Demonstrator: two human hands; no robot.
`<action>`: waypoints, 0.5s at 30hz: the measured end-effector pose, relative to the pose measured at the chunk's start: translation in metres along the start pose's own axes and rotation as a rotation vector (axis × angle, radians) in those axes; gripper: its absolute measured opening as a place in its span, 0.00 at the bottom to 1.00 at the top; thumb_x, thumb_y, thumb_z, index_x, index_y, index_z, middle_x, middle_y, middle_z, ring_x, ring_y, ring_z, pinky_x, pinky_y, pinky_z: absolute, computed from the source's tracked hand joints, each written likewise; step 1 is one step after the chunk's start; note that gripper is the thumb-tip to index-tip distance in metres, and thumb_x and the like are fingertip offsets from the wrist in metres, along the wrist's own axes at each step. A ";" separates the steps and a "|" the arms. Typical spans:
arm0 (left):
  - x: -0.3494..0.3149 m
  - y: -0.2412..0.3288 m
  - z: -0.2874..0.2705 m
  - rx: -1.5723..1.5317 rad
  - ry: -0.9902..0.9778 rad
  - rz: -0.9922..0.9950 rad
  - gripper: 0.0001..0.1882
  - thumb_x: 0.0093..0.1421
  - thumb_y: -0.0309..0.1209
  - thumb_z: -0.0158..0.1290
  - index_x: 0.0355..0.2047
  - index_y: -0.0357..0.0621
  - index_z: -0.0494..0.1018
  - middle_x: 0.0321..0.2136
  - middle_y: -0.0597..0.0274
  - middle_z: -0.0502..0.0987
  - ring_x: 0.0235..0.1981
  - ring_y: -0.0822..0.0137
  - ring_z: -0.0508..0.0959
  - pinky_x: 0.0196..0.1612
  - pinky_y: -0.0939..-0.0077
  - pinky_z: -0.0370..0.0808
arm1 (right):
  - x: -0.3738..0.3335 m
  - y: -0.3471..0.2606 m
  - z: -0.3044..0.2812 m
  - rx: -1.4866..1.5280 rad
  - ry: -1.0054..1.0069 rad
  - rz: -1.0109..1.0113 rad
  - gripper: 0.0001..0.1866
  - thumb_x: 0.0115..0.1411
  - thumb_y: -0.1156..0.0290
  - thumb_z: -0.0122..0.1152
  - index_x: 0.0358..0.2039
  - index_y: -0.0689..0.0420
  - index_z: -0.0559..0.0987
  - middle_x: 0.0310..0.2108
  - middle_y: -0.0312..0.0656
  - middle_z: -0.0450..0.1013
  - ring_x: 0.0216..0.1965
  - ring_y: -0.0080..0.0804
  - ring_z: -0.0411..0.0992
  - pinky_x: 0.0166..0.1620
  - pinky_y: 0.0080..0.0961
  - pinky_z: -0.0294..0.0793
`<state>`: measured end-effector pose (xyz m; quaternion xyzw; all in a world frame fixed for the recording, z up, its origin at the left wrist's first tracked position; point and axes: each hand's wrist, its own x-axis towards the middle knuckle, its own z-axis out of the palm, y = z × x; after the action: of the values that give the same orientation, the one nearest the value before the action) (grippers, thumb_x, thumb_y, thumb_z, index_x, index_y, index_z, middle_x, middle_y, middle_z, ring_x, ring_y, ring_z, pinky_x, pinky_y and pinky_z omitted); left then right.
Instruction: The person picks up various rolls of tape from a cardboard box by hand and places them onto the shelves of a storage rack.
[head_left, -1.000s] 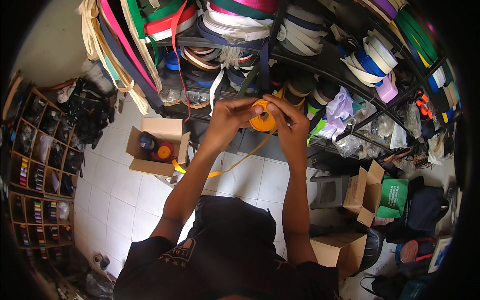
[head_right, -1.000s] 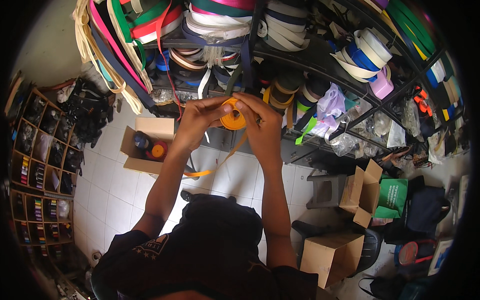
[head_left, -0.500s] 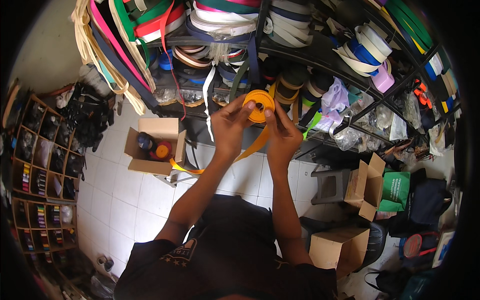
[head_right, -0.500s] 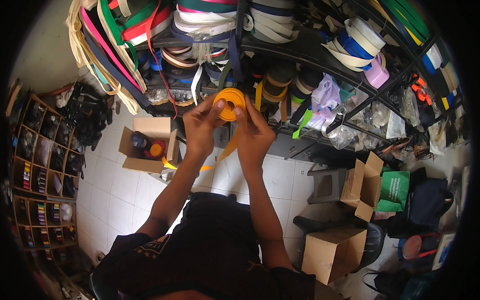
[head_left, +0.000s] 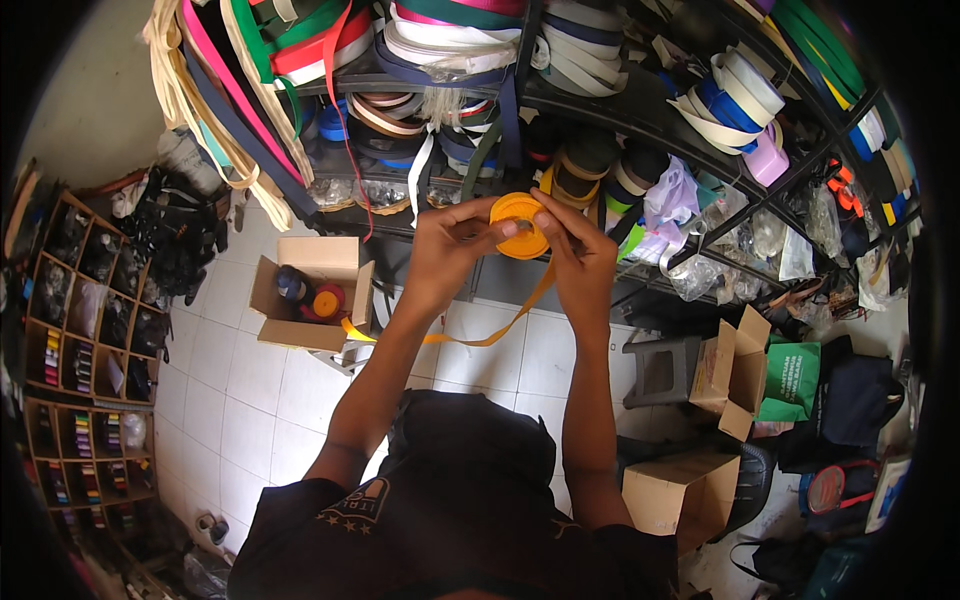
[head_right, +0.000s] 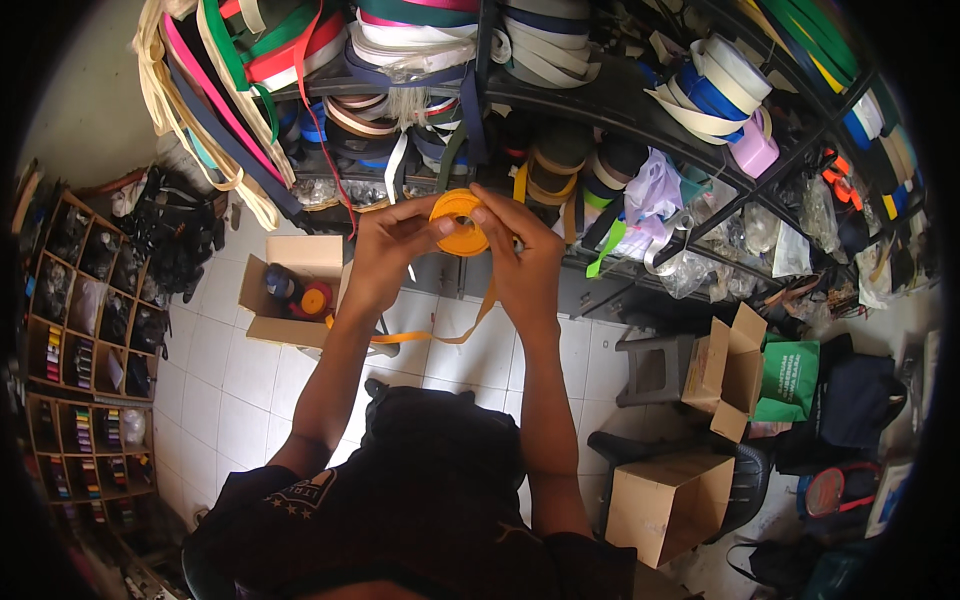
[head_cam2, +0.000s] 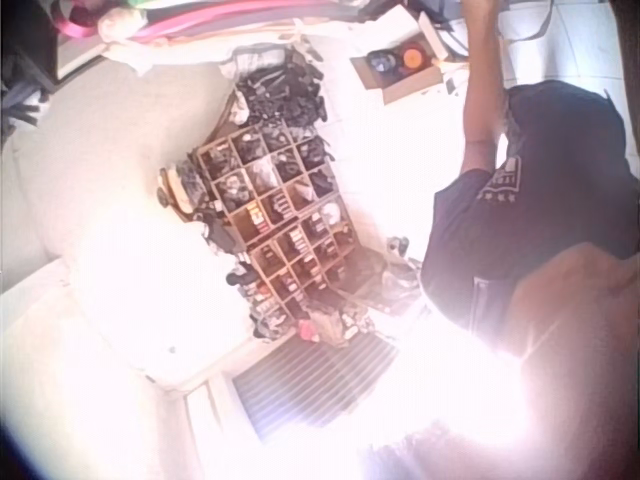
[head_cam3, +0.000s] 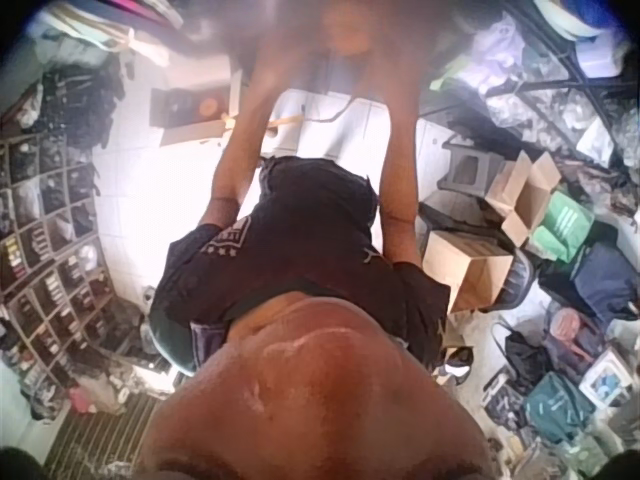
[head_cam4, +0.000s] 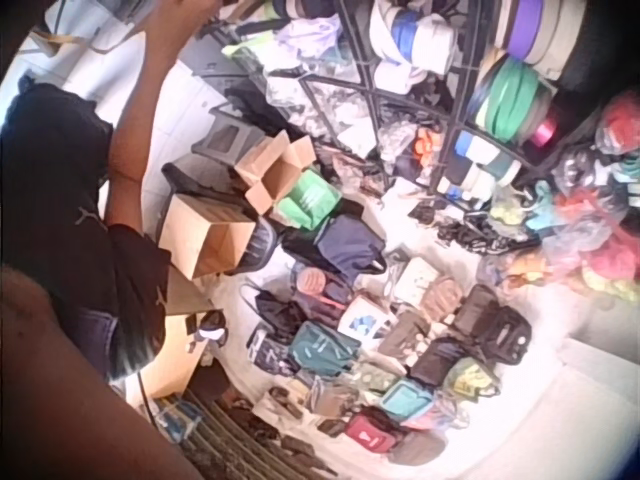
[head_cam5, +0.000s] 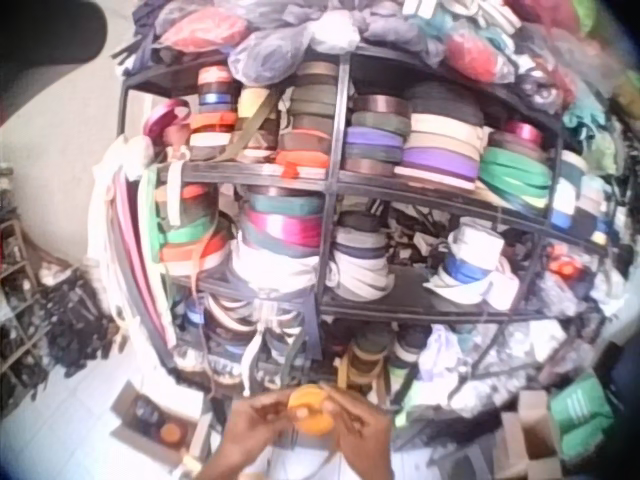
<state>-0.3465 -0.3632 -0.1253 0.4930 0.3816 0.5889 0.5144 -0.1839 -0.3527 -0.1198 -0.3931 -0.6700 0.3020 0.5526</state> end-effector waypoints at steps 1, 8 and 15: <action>0.000 0.001 0.000 -0.001 0.001 0.002 0.19 0.57 0.27 0.62 0.48 0.33 0.76 0.36 0.58 0.82 0.35 0.73 0.80 0.40 0.79 0.77 | -0.001 -0.001 0.006 0.051 0.071 0.023 0.14 0.62 0.70 0.61 0.47 0.61 0.81 0.43 0.46 0.78 0.42 0.25 0.75 0.46 0.19 0.72; 0.004 -0.006 0.005 -0.254 0.256 -0.072 0.21 0.57 0.30 0.63 0.48 0.32 0.76 0.36 0.58 0.81 0.35 0.72 0.80 0.37 0.80 0.78 | -0.007 -0.009 0.053 0.266 0.445 0.121 0.16 0.61 0.72 0.63 0.48 0.64 0.79 0.42 0.46 0.78 0.42 0.24 0.74 0.47 0.19 0.72; 0.007 0.001 -0.022 -0.163 0.093 -0.060 0.22 0.57 0.30 0.63 0.48 0.28 0.74 0.36 0.55 0.81 0.38 0.71 0.80 0.42 0.80 0.78 | -0.005 -0.009 0.065 0.203 0.502 0.092 0.15 0.62 0.72 0.61 0.48 0.64 0.79 0.43 0.46 0.78 0.42 0.25 0.75 0.47 0.19 0.72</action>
<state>-0.3686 -0.3551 -0.1277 0.4101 0.3704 0.6246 0.5518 -0.2487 -0.3593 -0.1282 -0.4282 -0.4597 0.2856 0.7237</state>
